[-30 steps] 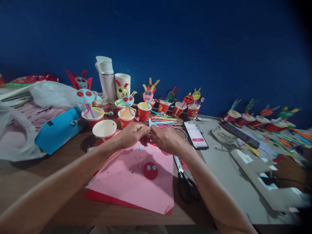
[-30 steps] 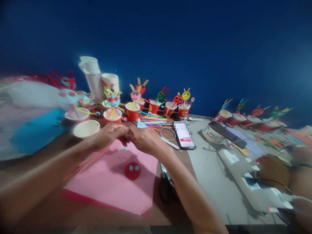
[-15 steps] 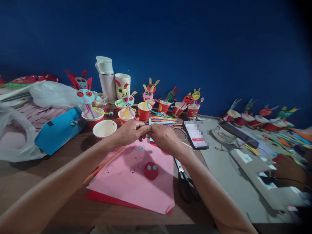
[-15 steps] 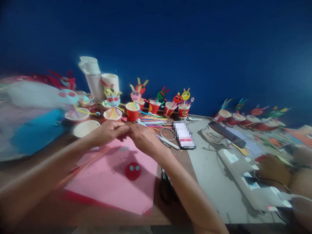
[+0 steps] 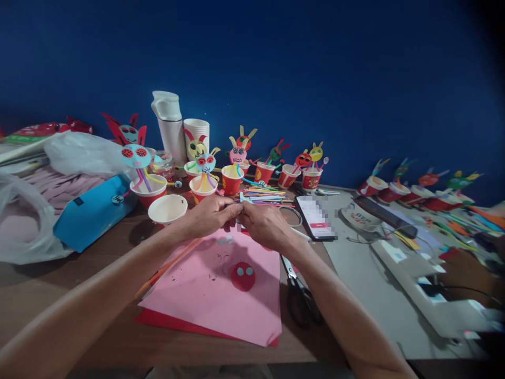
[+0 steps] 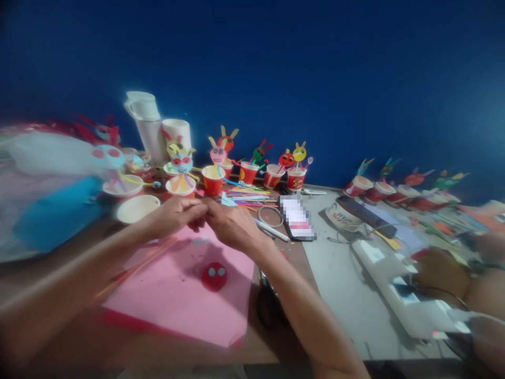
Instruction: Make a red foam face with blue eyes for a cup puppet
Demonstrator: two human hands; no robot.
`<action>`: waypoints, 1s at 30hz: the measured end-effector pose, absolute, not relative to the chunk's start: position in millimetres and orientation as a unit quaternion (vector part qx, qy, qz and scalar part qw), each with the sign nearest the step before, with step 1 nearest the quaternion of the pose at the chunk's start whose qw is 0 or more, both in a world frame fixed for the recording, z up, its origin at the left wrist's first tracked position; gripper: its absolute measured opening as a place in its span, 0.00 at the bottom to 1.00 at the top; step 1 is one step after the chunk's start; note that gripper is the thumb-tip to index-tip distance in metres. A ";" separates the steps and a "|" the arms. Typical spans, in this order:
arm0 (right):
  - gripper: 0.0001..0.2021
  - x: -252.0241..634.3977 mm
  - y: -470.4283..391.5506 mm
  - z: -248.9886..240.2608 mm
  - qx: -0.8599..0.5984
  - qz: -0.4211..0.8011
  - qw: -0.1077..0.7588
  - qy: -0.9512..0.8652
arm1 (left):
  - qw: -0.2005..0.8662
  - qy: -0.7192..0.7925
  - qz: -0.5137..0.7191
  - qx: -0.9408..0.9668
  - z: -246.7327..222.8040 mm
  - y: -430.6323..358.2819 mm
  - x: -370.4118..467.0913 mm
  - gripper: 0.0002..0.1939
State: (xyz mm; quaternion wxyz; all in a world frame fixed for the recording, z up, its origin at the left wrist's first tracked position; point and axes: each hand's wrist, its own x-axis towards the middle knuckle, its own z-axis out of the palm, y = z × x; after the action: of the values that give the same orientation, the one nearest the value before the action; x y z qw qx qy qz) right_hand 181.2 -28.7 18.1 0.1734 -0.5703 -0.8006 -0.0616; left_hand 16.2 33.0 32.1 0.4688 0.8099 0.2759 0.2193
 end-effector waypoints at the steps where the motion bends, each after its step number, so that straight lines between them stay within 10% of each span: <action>1: 0.11 181.5 -28.5 17.6 -0.569 -0.060 0.175 -0.801 | 0.468 0.276 0.219 0.810 32.2 32.7 16.3 0.18; 30: 0.07 184.3 -40.4 -3.6 -0.567 -0.082 0.147 -0.806 | 0.397 0.288 0.126 0.862 29.0 28.3 17.3 0.17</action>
State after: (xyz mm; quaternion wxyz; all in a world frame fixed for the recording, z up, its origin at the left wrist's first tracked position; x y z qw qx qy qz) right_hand 184.3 -40.4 -3.6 0.1468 -0.5671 -0.8063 -0.0820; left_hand 17.3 28.3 29.0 0.3966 0.8624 0.2883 0.1260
